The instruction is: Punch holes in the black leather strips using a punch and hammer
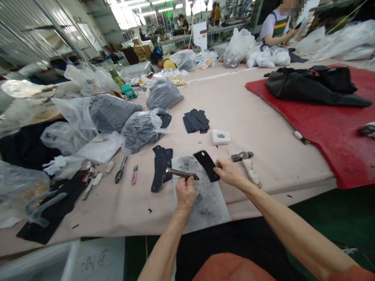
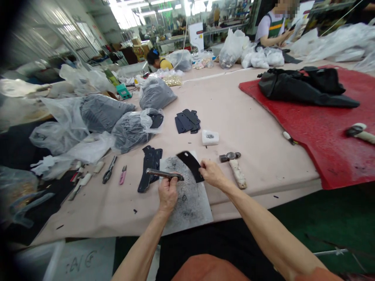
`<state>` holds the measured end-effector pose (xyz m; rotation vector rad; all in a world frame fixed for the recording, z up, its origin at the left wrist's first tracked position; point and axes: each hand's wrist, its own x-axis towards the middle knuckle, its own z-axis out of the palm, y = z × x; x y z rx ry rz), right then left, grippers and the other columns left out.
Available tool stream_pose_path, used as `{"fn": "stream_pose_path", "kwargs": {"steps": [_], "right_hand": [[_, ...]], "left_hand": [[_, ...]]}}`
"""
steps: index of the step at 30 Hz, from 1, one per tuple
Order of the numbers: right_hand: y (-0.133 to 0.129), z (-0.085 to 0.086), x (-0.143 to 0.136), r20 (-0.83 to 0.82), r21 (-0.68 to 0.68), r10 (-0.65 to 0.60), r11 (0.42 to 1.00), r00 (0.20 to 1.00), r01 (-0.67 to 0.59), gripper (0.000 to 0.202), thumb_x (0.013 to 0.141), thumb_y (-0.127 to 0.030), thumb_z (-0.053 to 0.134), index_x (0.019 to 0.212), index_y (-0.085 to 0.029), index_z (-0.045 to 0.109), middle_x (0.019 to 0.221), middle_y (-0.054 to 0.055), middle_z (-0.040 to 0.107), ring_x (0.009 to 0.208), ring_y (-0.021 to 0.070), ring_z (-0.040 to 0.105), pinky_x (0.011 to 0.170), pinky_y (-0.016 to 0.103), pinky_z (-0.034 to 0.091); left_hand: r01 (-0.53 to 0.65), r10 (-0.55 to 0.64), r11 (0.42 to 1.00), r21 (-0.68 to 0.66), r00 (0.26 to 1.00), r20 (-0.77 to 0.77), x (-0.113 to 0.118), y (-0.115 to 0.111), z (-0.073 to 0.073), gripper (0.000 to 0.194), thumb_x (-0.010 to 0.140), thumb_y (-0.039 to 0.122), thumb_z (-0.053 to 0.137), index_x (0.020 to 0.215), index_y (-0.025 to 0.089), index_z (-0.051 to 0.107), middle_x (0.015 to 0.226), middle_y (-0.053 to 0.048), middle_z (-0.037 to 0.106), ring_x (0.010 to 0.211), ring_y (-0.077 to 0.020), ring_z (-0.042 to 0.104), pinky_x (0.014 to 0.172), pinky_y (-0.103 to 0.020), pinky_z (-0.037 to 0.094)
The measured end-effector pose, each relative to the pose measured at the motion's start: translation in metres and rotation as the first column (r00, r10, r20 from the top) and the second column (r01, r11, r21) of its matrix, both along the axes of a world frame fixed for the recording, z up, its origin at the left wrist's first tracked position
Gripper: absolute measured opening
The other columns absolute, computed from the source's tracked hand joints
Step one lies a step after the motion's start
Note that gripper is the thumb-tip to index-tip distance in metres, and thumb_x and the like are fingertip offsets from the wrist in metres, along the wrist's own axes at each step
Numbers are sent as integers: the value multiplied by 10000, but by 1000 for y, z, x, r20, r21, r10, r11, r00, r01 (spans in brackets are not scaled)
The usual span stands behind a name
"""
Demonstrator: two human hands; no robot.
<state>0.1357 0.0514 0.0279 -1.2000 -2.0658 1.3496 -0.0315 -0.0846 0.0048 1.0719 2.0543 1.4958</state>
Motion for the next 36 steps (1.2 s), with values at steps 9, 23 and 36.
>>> {"fn": "stream_pose_path", "kwargs": {"steps": [9,23,36], "right_hand": [[-5,15,-11,-311,-372,-56,926,949,-67,277,766,-434,615,741,-221,439,452,-96,486,347,72,415,377,183,259],[-20,7,-12,-366,-323,-116,946,923,-9,250,793,-387,632,808,-208,458,552,-97,493,429,69,460,415,193,352],[-37,11,-6,-543,-513,-82,821,836,-252,317,674,-276,727,893,-198,512,692,-44,587,595,99,527,504,200,400]], "left_hand": [[-25,19,999,25,971,240,-2,2,14,239,879,366,558,898,154,665,828,-67,714,755,-200,675,719,-311,553],[83,-65,996,-36,933,353,8,-14,47,246,859,381,606,896,148,674,803,-57,700,712,-169,639,644,-255,531],[198,-152,980,17,693,705,23,2,58,291,718,378,731,831,115,677,743,-42,698,624,-130,609,626,-253,511]]}}
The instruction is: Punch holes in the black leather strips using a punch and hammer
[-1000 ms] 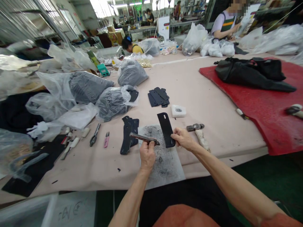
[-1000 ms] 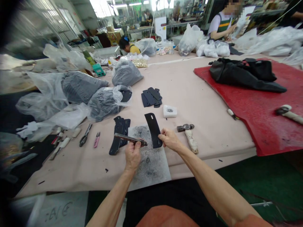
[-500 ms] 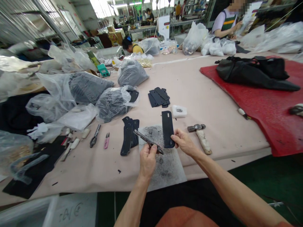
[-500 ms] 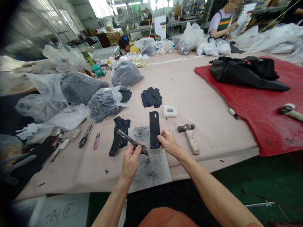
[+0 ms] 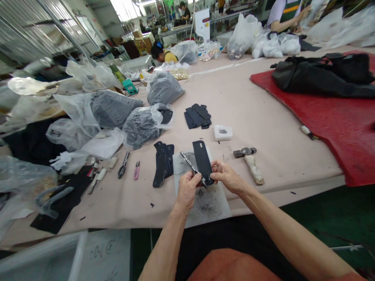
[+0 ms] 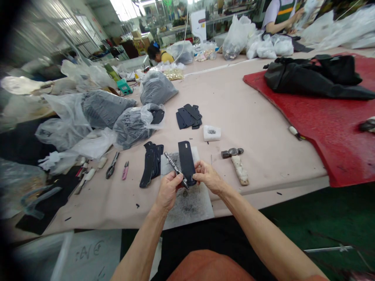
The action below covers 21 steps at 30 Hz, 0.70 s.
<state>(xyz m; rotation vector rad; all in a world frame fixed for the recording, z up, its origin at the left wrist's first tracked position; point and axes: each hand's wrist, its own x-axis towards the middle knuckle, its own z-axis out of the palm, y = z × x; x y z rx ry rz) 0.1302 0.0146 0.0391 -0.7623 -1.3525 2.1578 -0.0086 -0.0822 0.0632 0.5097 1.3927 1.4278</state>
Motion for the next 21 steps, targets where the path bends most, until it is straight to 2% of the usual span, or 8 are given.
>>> {"fn": "stream_pose_path", "kwargs": {"steps": [6,10,12,14,17,19,20,21], "right_hand": [[-2,0,6,-117,-103,57,992,991,-69,398,638,-302,782,942,-196,547,767,-23,617,626,104,535,529,207,390],[-3,-1,9,-82,-69,22,997,996,-28,451,639,-327,776,986,-205,515,787,-16,614,639,119,545,549,223,402],[-6,1,10,4,46,-76,996,997,76,460,655,-303,759,1022,-217,496,814,-15,604,664,129,552,578,241,425],[-11,6,12,122,267,-201,950,972,163,383,702,-268,716,1022,-226,509,803,-19,584,662,133,541,607,259,432],[-21,16,14,227,623,-297,776,928,96,51,824,-234,578,872,-220,587,762,7,574,704,155,546,681,294,431],[-27,20,15,244,722,-302,691,922,35,127,855,-204,504,805,-213,620,792,35,606,763,172,569,719,306,431],[-30,22,14,256,720,-308,693,916,32,146,849,-193,494,815,-210,635,801,40,622,764,173,577,712,303,434],[-32,22,14,278,687,-318,726,906,45,148,837,-190,498,840,-206,645,787,36,632,734,169,579,683,294,437]], "left_hand": [[-12,14,999,-35,999,44,5,2,4,329,667,409,763,773,127,631,652,-4,648,530,-105,563,511,-222,478],[-11,15,999,-41,995,99,8,0,6,354,659,418,768,799,124,630,653,-14,660,523,-116,577,494,-228,479],[-34,38,999,-38,994,106,9,0,6,361,663,415,770,820,122,630,668,-12,658,536,-118,580,500,-235,490],[-62,65,997,-35,992,103,10,0,6,366,661,415,776,825,123,628,680,-8,650,547,-116,576,509,-242,500],[-91,93,995,-30,992,90,12,1,5,367,650,424,786,785,133,609,672,4,630,553,-110,566,520,-244,505],[-105,107,994,-22,991,82,14,0,3,362,652,425,787,766,139,595,666,10,620,558,-109,565,533,-246,510],[-108,109,994,-17,991,82,14,0,3,358,657,424,784,762,140,593,666,10,620,563,-109,565,539,-248,513],[-109,110,994,-11,990,84,15,0,2,353,663,422,780,766,139,595,671,8,623,569,-110,567,546,-249,516]]}}
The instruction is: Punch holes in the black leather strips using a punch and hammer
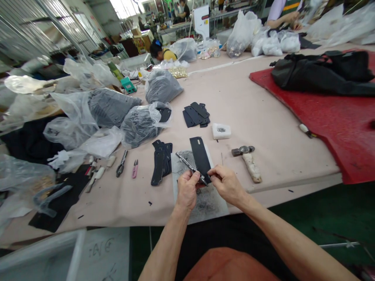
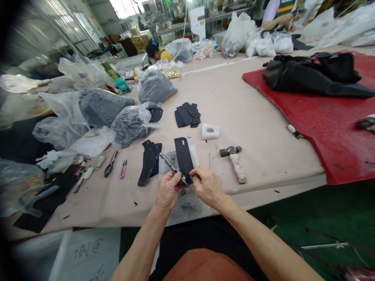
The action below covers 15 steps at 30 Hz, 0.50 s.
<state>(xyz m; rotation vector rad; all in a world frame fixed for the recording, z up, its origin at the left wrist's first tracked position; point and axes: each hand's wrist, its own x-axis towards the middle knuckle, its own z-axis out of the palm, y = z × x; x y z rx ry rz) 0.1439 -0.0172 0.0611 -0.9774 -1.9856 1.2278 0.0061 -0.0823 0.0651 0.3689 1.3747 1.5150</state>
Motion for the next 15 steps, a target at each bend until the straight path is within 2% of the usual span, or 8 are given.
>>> {"fn": "stream_pose_path", "kwargs": {"steps": [3,5,10,13,14,15], "right_hand": [[-3,-1,-3,19,-228,-69,971,997,72,136,790,-221,562,887,-193,654,679,6,629,610,153,560,580,268,430],[-4,-1,-5,21,-282,-78,956,997,80,125,759,-247,611,864,-191,650,641,-5,621,583,150,554,558,261,425],[-5,1,-7,98,-91,-78,992,992,87,120,802,-251,546,748,-194,637,673,17,632,630,149,548,614,264,398],[-5,0,-10,151,42,-102,994,983,97,111,783,-223,521,724,-192,610,678,24,608,633,148,521,622,271,372],[-4,-2,-12,136,46,-122,992,983,117,93,765,-226,530,712,-191,599,676,24,597,631,148,512,619,272,368],[-3,-3,-14,101,-5,-147,989,984,148,81,745,-236,539,692,-193,582,657,19,579,614,145,500,604,271,366]], "left_hand": [[3,-3,1000,23,1000,0,0,-2,-2,334,683,408,769,779,133,605,682,3,629,587,-110,569,573,-252,525],[-3,3,999,35,1000,-9,0,-3,-3,324,690,400,767,777,133,606,683,6,626,589,-106,566,591,-253,529],[-5,8,999,50,998,-55,1,-7,-5,302,712,387,759,786,131,618,686,6,627,580,-101,564,592,-245,530],[-9,13,999,49,996,-91,6,-8,-9,283,713,371,759,784,129,629,681,2,634,586,-106,575,597,-241,530],[-28,33,998,47,995,-92,8,-7,-9,282,710,372,758,785,130,633,685,-3,641,590,-110,581,598,-242,532],[-54,57,997,46,995,-85,11,-6,-9,284,708,377,755,788,131,636,694,-9,652,594,-114,588,598,-245,533]]}}
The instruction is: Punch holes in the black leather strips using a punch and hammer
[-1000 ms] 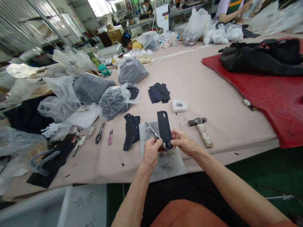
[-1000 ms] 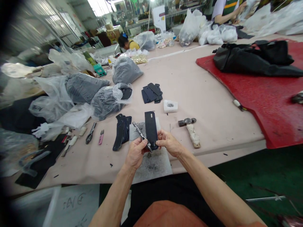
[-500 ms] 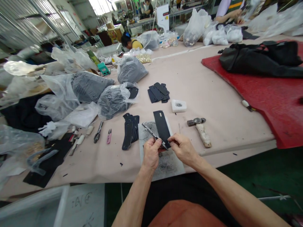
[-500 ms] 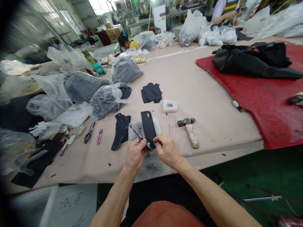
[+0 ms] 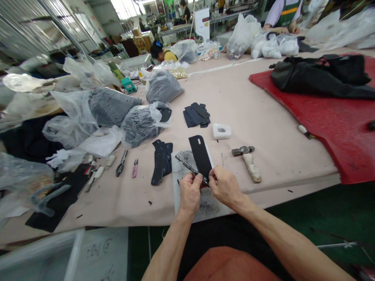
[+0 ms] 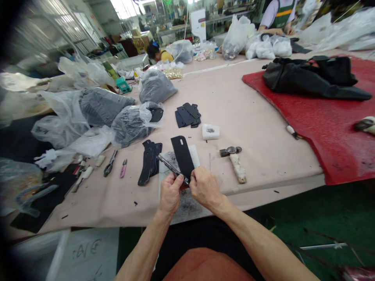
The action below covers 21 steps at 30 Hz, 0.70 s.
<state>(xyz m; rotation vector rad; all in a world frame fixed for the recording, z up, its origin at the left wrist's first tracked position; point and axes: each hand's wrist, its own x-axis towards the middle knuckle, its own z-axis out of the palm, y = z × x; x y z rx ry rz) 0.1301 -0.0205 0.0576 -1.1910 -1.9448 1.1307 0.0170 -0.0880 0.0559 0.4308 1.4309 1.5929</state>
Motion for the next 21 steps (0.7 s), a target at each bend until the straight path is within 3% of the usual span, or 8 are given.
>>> {"fn": "stream_pose_path", "kwargs": {"steps": [3,5,7,9,12,15,17,21], "right_hand": [[3,-5,-6,-196,-387,-159,919,968,72,125,711,-290,544,627,-214,492,527,-37,458,477,117,405,508,259,346],[5,-6,-5,-257,-521,-197,853,946,36,152,726,-323,541,636,-220,476,492,-62,416,430,105,362,471,253,328],[6,-2,2,-220,-396,-63,918,973,-31,144,764,-320,542,678,-206,527,528,-47,474,473,113,416,501,248,334],[8,3,11,-51,-152,118,981,992,-124,115,796,-265,537,716,-192,575,597,-15,552,558,126,485,558,249,339],[11,10,21,233,85,219,966,948,-244,100,802,-167,516,735,-183,588,666,23,610,629,142,526,612,261,337],[9,8,20,352,179,206,943,913,-282,100,806,-143,504,775,-177,593,731,55,642,656,155,545,623,269,337],[7,3,16,330,211,134,955,934,-211,100,809,-156,499,791,-175,595,753,66,651,655,159,549,623,272,341],[5,-10,7,111,19,-60,998,992,59,91,779,-218,520,701,-193,562,613,22,597,572,143,523,573,262,346]], "left_hand": [[-57,57,998,3,998,35,7,6,4,283,713,395,735,783,140,634,696,-17,669,566,-122,593,571,-253,533],[-63,63,998,-8,997,39,8,8,8,269,717,391,725,753,144,624,658,-7,654,535,-120,584,552,-252,530],[-57,58,998,-24,998,20,8,8,9,257,717,377,721,722,145,611,625,4,631,518,-116,575,542,-250,529],[-50,49,998,-35,999,-15,8,4,8,242,719,360,718,719,142,612,619,9,620,523,-117,574,542,-249,531],[-32,29,999,-38,996,-81,11,-2,2,212,750,343,691,758,139,631,641,1,629,548,-127,587,556,-255,536],[-12,4,999,-37,979,-205,14,-5,-3,189,803,331,643,817,144,660,708,-25,666,622,-150,619,615,-271,549],[-29,17,999,-32,945,-325,15,-4,-6,179,825,319,623,860,153,679,771,-40,692,688,-162,635,667,-277,553],[-75,60,997,-28,928,-367,17,2,-12,191,830,326,614,883,159,689,827,-52,717,725,-173,651,694,-283,553]]}}
